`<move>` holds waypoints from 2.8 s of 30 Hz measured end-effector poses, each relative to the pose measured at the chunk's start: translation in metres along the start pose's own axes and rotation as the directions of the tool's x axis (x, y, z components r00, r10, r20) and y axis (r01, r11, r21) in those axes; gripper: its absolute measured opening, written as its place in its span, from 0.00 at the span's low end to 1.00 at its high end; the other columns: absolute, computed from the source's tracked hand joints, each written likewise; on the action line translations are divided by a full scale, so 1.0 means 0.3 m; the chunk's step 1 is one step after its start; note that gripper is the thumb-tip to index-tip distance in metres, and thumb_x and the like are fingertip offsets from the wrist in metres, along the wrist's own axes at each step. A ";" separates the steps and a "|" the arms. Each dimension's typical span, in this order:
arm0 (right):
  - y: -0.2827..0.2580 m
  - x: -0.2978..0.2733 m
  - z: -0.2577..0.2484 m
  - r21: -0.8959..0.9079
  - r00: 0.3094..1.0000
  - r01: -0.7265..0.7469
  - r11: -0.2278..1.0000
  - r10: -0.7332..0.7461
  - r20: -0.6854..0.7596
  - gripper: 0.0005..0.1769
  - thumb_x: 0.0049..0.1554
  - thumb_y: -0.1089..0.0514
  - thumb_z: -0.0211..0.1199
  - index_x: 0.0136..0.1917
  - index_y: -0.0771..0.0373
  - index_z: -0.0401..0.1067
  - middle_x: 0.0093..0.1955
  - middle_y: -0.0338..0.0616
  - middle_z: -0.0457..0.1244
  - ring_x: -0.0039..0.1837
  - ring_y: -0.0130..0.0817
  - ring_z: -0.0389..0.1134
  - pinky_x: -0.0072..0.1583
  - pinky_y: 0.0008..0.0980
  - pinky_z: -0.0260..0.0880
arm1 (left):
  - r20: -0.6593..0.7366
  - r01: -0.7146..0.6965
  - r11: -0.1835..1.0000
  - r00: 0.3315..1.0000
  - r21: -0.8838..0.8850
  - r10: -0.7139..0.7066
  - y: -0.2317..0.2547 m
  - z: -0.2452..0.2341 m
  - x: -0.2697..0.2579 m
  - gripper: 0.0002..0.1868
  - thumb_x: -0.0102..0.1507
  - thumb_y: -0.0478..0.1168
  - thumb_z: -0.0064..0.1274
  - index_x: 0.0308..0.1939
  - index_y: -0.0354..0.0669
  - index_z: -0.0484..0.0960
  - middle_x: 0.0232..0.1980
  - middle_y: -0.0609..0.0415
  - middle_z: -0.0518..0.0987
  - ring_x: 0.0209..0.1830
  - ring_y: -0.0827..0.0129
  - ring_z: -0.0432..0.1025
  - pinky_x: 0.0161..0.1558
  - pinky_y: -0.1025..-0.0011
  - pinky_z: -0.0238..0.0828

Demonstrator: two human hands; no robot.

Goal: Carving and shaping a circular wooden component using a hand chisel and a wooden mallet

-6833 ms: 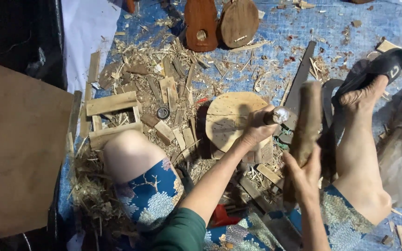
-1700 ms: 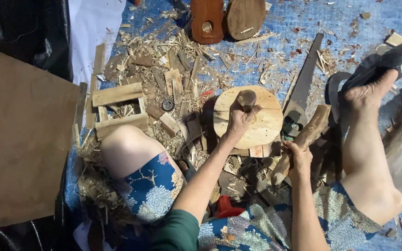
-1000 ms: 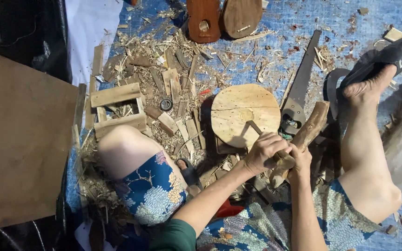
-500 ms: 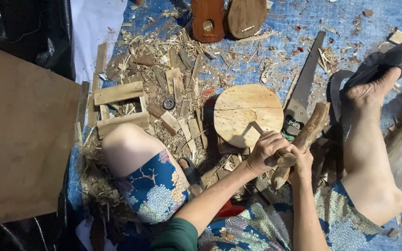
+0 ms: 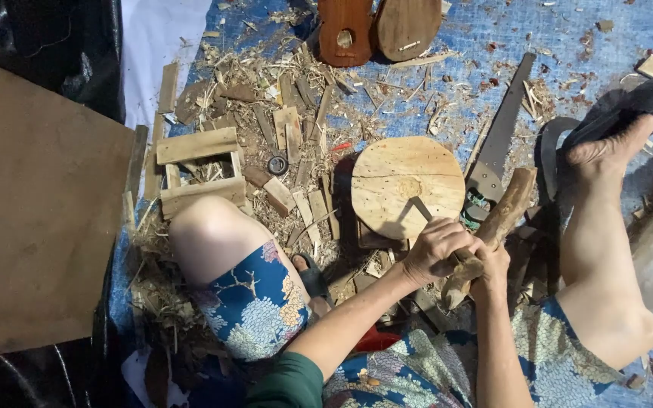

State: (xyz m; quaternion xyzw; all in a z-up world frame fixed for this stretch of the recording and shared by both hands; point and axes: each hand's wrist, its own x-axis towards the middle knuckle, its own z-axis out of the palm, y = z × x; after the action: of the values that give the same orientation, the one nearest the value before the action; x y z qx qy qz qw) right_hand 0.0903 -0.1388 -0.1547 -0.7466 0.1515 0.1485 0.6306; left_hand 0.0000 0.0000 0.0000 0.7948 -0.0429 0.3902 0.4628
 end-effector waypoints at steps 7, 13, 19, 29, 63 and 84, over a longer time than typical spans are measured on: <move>-0.041 -0.039 0.012 -0.044 1.000 -0.006 0.999 0.006 0.002 0.22 0.44 0.54 0.75 0.52 0.58 0.76 0.44 0.48 0.68 0.46 0.38 0.70 0.48 0.41 0.71 | -0.058 -0.047 0.998 0.997 0.030 0.049 -0.060 0.036 -0.045 0.11 0.65 0.45 0.56 0.30 0.51 0.73 0.29 0.55 0.69 0.30 0.56 0.69 0.43 0.63 0.68; -0.192 -0.186 0.002 -0.131 0.992 0.119 0.984 -0.123 -0.023 0.22 0.47 0.54 0.76 0.53 0.60 0.76 0.44 0.52 0.67 0.47 0.38 0.68 0.50 0.44 0.69 | -0.146 0.004 0.999 0.989 -0.037 -0.009 -0.099 0.036 -0.013 0.11 0.62 0.43 0.60 0.27 0.52 0.74 0.26 0.57 0.71 0.27 0.57 0.70 0.40 0.64 0.69; -0.401 -0.428 0.006 -0.075 0.931 0.363 0.929 -0.360 0.052 0.28 0.53 0.55 0.76 0.63 0.57 0.67 0.52 0.55 0.66 0.53 0.40 0.67 0.57 0.46 0.67 | -0.199 0.194 0.975 0.957 -0.110 -0.213 -0.103 0.016 0.090 0.13 0.60 0.42 0.61 0.27 0.49 0.72 0.22 0.54 0.70 0.24 0.57 0.71 0.36 0.65 0.69; -0.615 -0.599 -0.062 -0.156 0.688 0.726 0.670 -0.707 0.167 0.36 0.56 0.70 0.64 0.73 0.72 0.52 0.54 0.62 0.64 0.49 0.51 0.70 0.53 0.43 0.76 | -0.115 0.305 0.923 0.934 -0.233 -0.337 -0.167 -0.074 0.180 0.03 0.57 0.31 0.53 0.30 0.43 0.76 0.24 0.59 0.77 0.18 0.79 0.66 0.21 0.82 0.62; -1.075 -0.627 -0.169 -0.438 0.417 0.894 0.099 -0.545 0.728 0.19 0.37 0.60 0.71 0.39 0.75 0.70 0.81 0.74 0.41 0.73 0.70 0.54 0.75 0.48 0.52 | -0.257 0.355 0.934 0.900 -0.032 -0.351 -0.216 -0.074 0.194 0.16 0.52 0.28 0.55 0.45 0.36 0.82 0.35 0.51 0.83 0.29 0.61 0.74 0.35 0.68 0.71; -0.902 -0.385 -0.190 -0.638 0.748 0.650 0.412 -0.198 0.633 0.30 0.49 0.50 0.69 0.63 0.55 0.65 0.34 0.55 0.70 0.33 0.55 0.71 0.39 0.49 0.67 | -0.138 0.191 0.620 0.886 -0.761 -0.442 -0.302 -0.050 0.217 0.12 0.57 0.24 0.49 0.43 0.39 0.77 0.44 0.60 0.79 0.40 0.78 0.69 0.45 0.80 0.64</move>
State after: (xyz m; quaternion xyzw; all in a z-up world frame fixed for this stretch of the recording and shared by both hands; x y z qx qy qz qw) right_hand 0.0988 -0.1475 0.1448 -0.9050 -0.2949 0.2034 0.2296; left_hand 0.0753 0.0821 -0.0167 0.4661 0.0220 0.3718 0.8025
